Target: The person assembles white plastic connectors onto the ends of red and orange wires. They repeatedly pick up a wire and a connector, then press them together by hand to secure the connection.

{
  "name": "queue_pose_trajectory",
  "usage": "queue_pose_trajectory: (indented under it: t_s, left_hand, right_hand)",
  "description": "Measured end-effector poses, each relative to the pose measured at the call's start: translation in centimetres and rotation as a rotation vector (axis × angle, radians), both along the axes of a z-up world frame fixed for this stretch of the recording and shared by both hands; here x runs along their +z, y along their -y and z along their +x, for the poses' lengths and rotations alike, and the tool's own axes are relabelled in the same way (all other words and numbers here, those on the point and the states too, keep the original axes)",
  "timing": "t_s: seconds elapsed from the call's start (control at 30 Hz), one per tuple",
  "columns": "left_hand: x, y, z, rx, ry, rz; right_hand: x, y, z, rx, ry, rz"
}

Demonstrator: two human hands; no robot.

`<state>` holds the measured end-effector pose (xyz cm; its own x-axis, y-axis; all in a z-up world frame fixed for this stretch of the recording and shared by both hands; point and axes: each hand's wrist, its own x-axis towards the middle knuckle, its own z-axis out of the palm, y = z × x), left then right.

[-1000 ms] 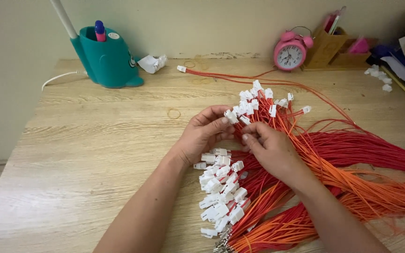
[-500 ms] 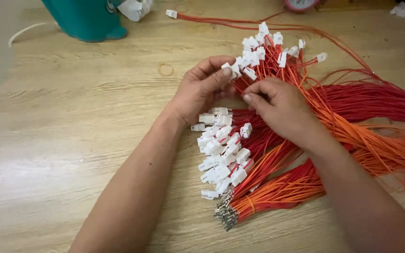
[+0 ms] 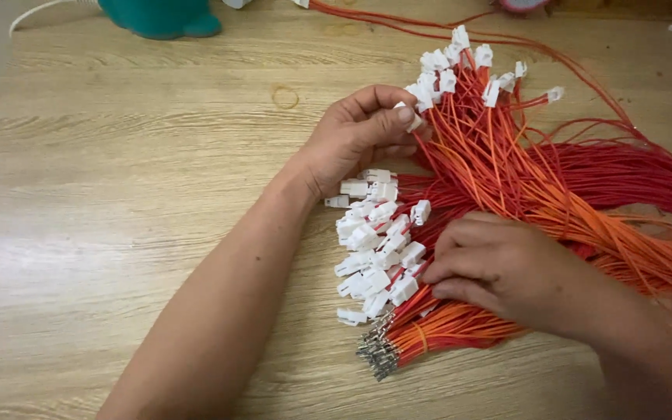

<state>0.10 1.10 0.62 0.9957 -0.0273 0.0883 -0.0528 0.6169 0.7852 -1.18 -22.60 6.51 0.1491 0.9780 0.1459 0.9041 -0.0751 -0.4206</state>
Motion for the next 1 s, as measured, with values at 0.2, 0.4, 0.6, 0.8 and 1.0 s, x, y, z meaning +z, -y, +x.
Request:
queue_pose_trajectory:
  t_s: [0.2, 0.4, 0.6, 0.8, 1.0]
  left_hand:
    - [-0.4, 0.1, 0.2, 0.018, -0.012, -0.02]
    - [-1.1, 0.1, 0.7, 0.014, -0.106, 0.052]
    - [-0.8, 0.7, -0.2, 0.078, -0.094, -0.057]
    - [-0.3, 0.5, -0.2, 0.07, -0.108, -0.036]
    - [-0.7, 0.6, 0.0, 0.079, -0.116, -0.072]
  right_hand:
    - [0.6, -0.3, -0.3, -0.027, -0.055, 0.043]
    - [0.6, 0.8, 1.9, -0.484, -0.585, 0.186]
    - [-1.6, -1.3, 3.4, -0.768, -0.976, 0.418]
    - [-1.4, -2.6, 3.0, -0.859, -0.899, 0.389]
    - [0.0, -3.4, 0.8, -0.896, -0.622, 0.409]
